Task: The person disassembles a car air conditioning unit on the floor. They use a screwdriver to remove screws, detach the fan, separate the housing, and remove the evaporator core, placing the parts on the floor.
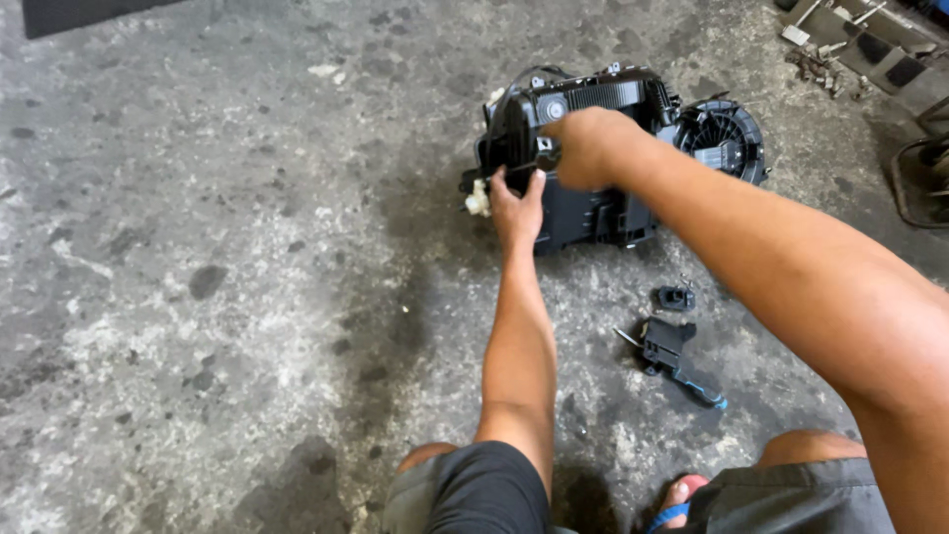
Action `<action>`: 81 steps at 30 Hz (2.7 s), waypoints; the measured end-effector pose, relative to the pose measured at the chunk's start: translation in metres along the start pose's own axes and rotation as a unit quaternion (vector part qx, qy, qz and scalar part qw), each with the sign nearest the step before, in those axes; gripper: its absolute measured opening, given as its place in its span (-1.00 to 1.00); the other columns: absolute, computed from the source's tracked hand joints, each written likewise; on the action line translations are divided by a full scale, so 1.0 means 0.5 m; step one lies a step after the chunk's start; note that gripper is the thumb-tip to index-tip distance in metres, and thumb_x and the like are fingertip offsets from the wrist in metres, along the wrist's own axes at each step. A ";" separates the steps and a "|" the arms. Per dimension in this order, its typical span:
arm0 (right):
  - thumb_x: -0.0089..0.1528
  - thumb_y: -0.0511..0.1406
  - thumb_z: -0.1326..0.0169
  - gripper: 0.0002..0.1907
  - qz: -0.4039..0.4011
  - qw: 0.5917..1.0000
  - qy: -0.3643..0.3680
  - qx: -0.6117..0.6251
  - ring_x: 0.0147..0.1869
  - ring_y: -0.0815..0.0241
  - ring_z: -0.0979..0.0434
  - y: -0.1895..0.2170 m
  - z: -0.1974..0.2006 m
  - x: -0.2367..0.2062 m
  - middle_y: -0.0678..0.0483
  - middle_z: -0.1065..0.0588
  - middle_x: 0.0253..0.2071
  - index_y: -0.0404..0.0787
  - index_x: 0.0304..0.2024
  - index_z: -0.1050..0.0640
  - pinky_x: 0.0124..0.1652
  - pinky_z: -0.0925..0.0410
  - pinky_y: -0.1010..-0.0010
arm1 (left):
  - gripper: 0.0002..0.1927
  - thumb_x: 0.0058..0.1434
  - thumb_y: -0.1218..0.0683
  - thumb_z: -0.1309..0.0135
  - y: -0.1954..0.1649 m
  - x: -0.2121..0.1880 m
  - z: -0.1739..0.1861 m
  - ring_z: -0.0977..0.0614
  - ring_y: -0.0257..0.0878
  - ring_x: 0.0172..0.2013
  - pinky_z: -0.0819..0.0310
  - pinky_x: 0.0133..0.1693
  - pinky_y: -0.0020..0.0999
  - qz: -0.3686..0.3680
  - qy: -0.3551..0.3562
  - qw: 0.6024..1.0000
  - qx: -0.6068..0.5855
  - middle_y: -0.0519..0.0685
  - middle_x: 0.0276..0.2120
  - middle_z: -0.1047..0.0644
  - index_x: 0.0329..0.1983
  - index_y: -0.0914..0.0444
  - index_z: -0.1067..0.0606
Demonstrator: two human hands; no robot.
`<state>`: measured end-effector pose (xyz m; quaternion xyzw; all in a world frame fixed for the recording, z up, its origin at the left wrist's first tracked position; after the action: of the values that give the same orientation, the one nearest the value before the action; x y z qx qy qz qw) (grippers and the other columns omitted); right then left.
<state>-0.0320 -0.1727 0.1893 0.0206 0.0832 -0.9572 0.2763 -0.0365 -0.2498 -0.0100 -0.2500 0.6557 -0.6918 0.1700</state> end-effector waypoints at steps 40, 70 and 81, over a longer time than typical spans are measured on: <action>0.40 -0.11 -0.09 -0.54 -0.124 0.987 -0.043 0.095 0.05 -0.39 -0.54 -0.021 0.034 -0.038 -0.36 -0.47 -0.01 -0.33 0.14 -0.39 -0.03 -0.42 -0.07 | -0.17 0.10 -0.24 -0.27 0.017 -0.004 0.005 -0.56 0.13 0.14 -0.41 0.15 -0.08 0.050 0.031 0.998 -0.001 0.28 0.14 -0.51 0.33 0.25 -0.35; 0.30 -0.29 -0.03 -0.56 -0.033 0.995 -0.052 0.077 0.03 -0.39 -0.56 0.041 0.054 -0.098 -0.30 -0.40 0.06 -0.25 0.21 -0.33 -0.01 -0.46 -0.04 | -0.18 -0.06 -0.08 -0.45 0.019 0.011 -0.009 -0.59 0.00 -0.11 -0.49 -0.03 -0.14 0.026 -0.007 0.998 -0.062 0.16 -0.07 -0.54 0.20 0.34 -0.36; 0.16 -0.37 -0.13 -0.60 0.108 0.982 -0.148 0.053 0.07 -0.30 -0.56 0.099 0.043 -0.144 -0.14 -0.45 0.01 -0.13 0.06 -0.44 0.02 -0.45 -0.01 | -0.23 -0.10 -0.07 -0.40 0.007 0.035 -0.009 -0.56 0.14 0.05 -0.45 0.11 -0.08 0.004 0.016 0.998 0.056 0.27 0.03 -0.51 0.17 0.34 -0.49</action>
<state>0.0557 -0.1797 0.2091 -0.0982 -0.0119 -0.9174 0.3854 -0.0539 -0.2562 -0.0114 -0.2266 0.6194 -0.7308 0.1758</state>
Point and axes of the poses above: each hand's wrist, its own x-axis towards the middle knuckle, its own z-axis out of the back of the hand, y = z × x, the point moved 6 cm from there along x, towards the middle knuckle
